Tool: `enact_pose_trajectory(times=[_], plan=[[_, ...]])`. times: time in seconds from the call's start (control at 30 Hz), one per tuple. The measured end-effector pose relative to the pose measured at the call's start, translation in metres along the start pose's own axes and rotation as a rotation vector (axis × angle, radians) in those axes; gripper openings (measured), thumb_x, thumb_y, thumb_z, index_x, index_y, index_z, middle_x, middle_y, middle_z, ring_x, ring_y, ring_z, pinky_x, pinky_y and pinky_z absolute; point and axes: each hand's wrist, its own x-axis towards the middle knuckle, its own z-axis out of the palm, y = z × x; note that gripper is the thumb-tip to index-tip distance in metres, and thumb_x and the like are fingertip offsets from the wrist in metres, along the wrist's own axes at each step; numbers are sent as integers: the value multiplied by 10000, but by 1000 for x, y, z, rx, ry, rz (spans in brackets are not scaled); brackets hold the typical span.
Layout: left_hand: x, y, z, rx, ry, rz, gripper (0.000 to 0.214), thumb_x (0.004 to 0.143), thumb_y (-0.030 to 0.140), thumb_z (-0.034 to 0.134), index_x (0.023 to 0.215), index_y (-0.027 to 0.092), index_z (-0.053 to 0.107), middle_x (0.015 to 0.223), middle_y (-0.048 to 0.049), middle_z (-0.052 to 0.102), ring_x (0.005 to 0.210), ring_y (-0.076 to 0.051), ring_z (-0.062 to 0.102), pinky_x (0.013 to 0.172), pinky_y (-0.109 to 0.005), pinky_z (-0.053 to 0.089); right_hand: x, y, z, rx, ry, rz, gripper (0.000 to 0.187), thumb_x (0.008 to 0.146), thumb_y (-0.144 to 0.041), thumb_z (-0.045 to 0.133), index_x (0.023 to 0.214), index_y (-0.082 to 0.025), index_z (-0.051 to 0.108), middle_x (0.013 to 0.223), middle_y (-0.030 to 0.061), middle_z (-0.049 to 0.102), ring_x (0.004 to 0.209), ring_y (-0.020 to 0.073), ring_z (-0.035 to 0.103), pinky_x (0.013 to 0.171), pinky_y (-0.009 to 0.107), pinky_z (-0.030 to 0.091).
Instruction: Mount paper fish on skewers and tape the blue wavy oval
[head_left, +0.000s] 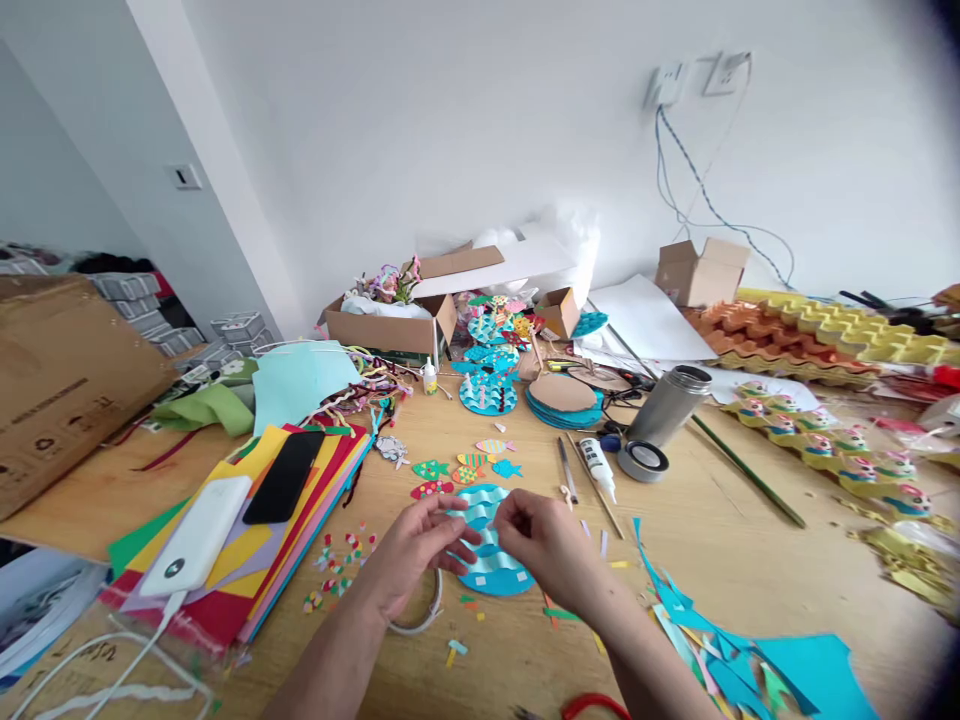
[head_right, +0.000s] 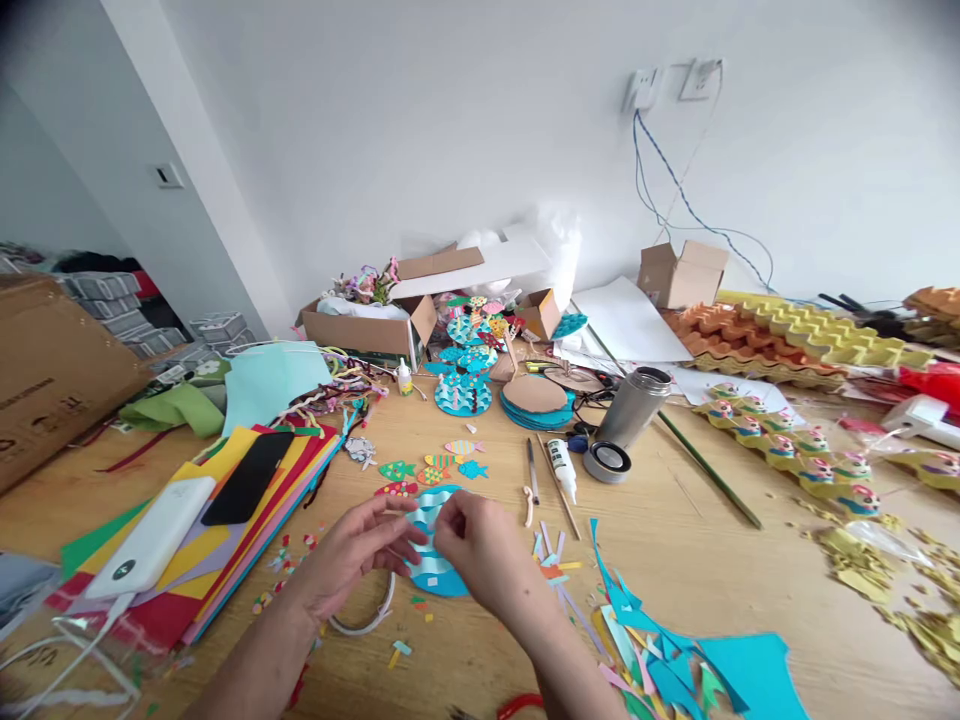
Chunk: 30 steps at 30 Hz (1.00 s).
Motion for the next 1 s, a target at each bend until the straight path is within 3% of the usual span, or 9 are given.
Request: enact_pose_trajectory(times=[0.13, 0.23, 0.33, 0.43, 0.57, 0.7, 0.9, 1.0], plan=[[13, -15, -17, 224, 168, 124, 308, 814, 373, 556, 1025, 149, 564, 1011, -123, 646, 888, -211, 619, 750, -328, 493, 15, 32, -4, 437, 138, 131, 190, 731, -366, 530, 669, -187, 547, 551, -20, 559, 527, 141, 557, 533, 242, 407], [22, -29, -23, 640, 286, 236, 234, 853, 251, 463, 1049, 162, 553, 1039, -128, 638, 980, -231, 591, 826, -347, 450, 25, 58, -2, 494, 290, 206, 249, 674, -419, 596, 642, -173, 578, 566, 7, 596, 554, 153, 567, 563, 260, 419], [26, -39, -23, 1043, 390, 229, 289, 846, 158, 421, 1105, 165, 550, 984, -129, 650, 993, -262, 572, 848, -372, 406, 30, 75, 6, 514, 313, 239, 286, 647, -449, 605, 627, -164, 588, 563, 17, 599, 543, 158, 566, 553, 273, 428], [30, -45, -23, 1176, 383, 220, 331, 840, 118, 399, 1132, 161, 548, 1007, -142, 644, 1014, -272, 559, 843, -363, 392, 31, 83, 12, 543, 303, 261, 306, 622, -458, 624, 620, -154, 595, 554, 19, 599, 529, 156, 562, 548, 280, 439], [37, -52, -26, 974, 352, 211, 333, 816, 119, 446, 1131, 178, 537, 873, -98, 648, 891, -243, 600, 797, -346, 409, 29, 87, 12, 576, 307, 272, 309, 618, -458, 636, 626, -152, 596, 561, 13, 599, 527, 146, 556, 548, 274, 440], [41, -54, -23, 464, 284, 223, 398, 714, 129, 562, 1107, 173, 508, 857, -44, 595, 799, -194, 623, 739, -306, 459, 27, 86, 9, 593, 319, 259, 301, 636, -454, 632, 621, -157, 587, 562, 10, 595, 521, 139, 547, 545, 264, 424], [39, -39, -9, -5, 361, 228, 481, 571, 98, 650, 1041, 153, 567, 886, -34, 613, 743, -154, 614, 701, -269, 470, 20, 68, 4, 593, 365, 194, 312, 684, -474, 625, 660, -164, 595, 575, 5, 589, 555, 147, 543, 561, 258, 410], [36, -31, -5, -157, 272, 175, 378, 566, 113, 665, 943, 132, 634, 874, -60, 670, 794, -176, 624, 718, -266, 463, 16, 55, 2, 584, 389, 148, 329, 695, -493, 625, 667, -167, 590, 570, 5, 579, 562, 153, 541, 547, 254, 405]])
